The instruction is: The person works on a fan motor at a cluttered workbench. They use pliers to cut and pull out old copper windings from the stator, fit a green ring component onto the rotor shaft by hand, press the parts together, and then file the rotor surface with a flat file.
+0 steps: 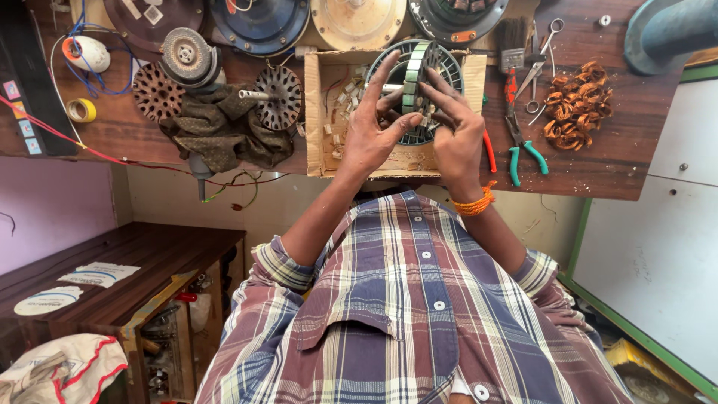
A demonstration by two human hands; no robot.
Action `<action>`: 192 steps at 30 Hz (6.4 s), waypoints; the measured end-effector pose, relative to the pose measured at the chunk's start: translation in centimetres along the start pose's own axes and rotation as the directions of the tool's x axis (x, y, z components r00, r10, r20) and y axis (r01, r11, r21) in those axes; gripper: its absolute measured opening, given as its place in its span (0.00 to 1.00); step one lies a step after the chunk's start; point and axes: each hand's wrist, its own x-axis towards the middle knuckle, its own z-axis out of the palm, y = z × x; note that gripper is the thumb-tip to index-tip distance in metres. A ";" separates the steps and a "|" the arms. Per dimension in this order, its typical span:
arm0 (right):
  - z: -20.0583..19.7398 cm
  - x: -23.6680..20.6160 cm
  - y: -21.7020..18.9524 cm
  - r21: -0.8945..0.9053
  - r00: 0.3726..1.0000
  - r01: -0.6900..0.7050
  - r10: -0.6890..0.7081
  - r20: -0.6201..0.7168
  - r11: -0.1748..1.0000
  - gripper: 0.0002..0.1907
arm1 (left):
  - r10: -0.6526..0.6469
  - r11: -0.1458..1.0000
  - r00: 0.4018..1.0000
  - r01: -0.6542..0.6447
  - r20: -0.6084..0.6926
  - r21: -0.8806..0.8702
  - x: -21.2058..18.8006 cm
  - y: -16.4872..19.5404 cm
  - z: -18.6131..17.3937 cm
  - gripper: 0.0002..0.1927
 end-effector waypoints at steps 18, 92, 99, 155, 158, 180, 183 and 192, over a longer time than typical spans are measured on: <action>0.8 -1.4 7.1 0.267 0.980 0.185 -0.158 -0.121 0.946 0.36 | -0.017 0.973 0.985 -0.024 -0.174 -0.230 2.1 -4.3 0.0 0.09; 2.2 -0.7 -0.6 -0.453 0.933 0.249 -0.337 -0.124 0.856 0.25 | 0.019 0.999 1.000 -0.019 -0.013 -0.032 -0.2 -0.5 0.3 0.38; 2.4 -1.8 0.1 -0.230 0.963 0.220 -0.249 -0.106 0.948 0.27 | 0.046 0.991 0.999 -0.044 0.017 -0.129 0.4 -0.3 0.2 0.38; 1.8 -1.5 7.4 0.392 0.961 0.171 -0.065 -0.268 0.904 0.32 | -0.016 0.966 0.838 -0.127 -0.545 -0.224 3.4 -3.7 -1.0 0.08; 1.3 -1.4 7.3 0.382 0.971 0.136 -0.046 -0.236 0.914 0.23 | 0.028 0.996 0.846 -0.071 -0.532 -0.061 2.7 -2.8 -3.8 0.09; -1.4 3.6 1.9 -0.292 0.866 0.496 -0.491 0.096 0.818 0.10 | 0.286 0.943 0.951 -0.257 -0.119 0.213 -1.5 -0.3 1.7 0.39; -1.2 4.0 1.7 -0.294 0.880 0.468 -0.469 0.071 0.833 0.08 | 0.307 0.906 0.949 -0.269 -0.069 0.327 -0.6 0.1 0.9 0.42; 1.6 1.5 1.6 -0.187 0.942 0.303 -0.323 -0.087 0.935 0.12 | 0.101 0.940 0.995 -0.093 -0.007 0.328 0.4 0.9 -1.1 0.46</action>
